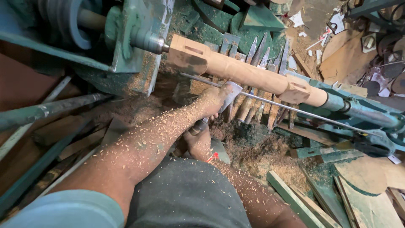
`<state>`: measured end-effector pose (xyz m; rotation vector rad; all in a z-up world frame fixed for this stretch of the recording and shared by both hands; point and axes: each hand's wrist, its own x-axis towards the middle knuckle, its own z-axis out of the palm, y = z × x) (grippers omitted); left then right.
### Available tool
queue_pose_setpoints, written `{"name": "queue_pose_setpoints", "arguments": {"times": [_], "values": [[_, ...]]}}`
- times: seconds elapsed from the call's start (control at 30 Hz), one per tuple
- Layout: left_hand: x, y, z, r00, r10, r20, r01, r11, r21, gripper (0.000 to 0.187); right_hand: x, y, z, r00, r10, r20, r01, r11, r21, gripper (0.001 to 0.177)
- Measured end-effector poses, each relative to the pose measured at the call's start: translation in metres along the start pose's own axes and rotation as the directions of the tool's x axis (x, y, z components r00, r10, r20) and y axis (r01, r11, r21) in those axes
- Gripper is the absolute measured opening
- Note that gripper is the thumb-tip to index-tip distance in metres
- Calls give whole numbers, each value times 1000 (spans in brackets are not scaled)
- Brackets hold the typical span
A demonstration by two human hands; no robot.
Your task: The person shapes a wooden spindle on a rotating lathe using various woodturning chisels, creating decorative grooves and profiles as the wood spins.
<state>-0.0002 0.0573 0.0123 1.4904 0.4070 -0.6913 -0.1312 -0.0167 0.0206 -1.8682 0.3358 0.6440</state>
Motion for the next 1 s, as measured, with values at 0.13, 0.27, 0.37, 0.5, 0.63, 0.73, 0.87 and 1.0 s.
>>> {"name": "queue_pose_setpoints", "arguments": {"times": [0.13, 0.27, 0.37, 0.5, 0.63, 0.73, 0.87, 1.0], "values": [[1, -2, 0, 1000, 11, -7, -12, 1000, -7, 80, 6, 6, 1, 1000, -9, -17, 10, 999, 49, 46], [0, -6, 0, 1000, 10, -10, -9, 1000, 10, 79, 6, 27, -7, 994, -32, 101, 21, 994, 111, 41], [-6, -7, 2, 1000, 15, -3, -15, 1000, -7, 79, 5, 42, -9, 996, 68, 65, -70, 997, 22, 50], [-8, -8, 14, 1000, 8, -3, -8, 1000, -1, 78, 1, 52, -9, 990, 132, -42, -127, 986, 107, 53], [3, -5, 19, 1000, -9, -23, 10, 1000, 6, 81, 5, 40, -24, 995, -51, 91, 37, 989, 146, 42], [4, -4, 12, 999, 30, -21, -30, 999, -14, 84, 6, 25, -19, 986, -111, 125, 94, 987, 134, 31], [2, -2, 8, 1000, -21, -22, 21, 1000, -4, 85, 6, 11, -14, 994, -85, 70, 81, 996, 46, 32], [-1, -2, 3, 999, 24, -37, -25, 1000, -18, 85, 6, 5, -8, 993, -115, 25, 116, 992, -54, 36]]}}
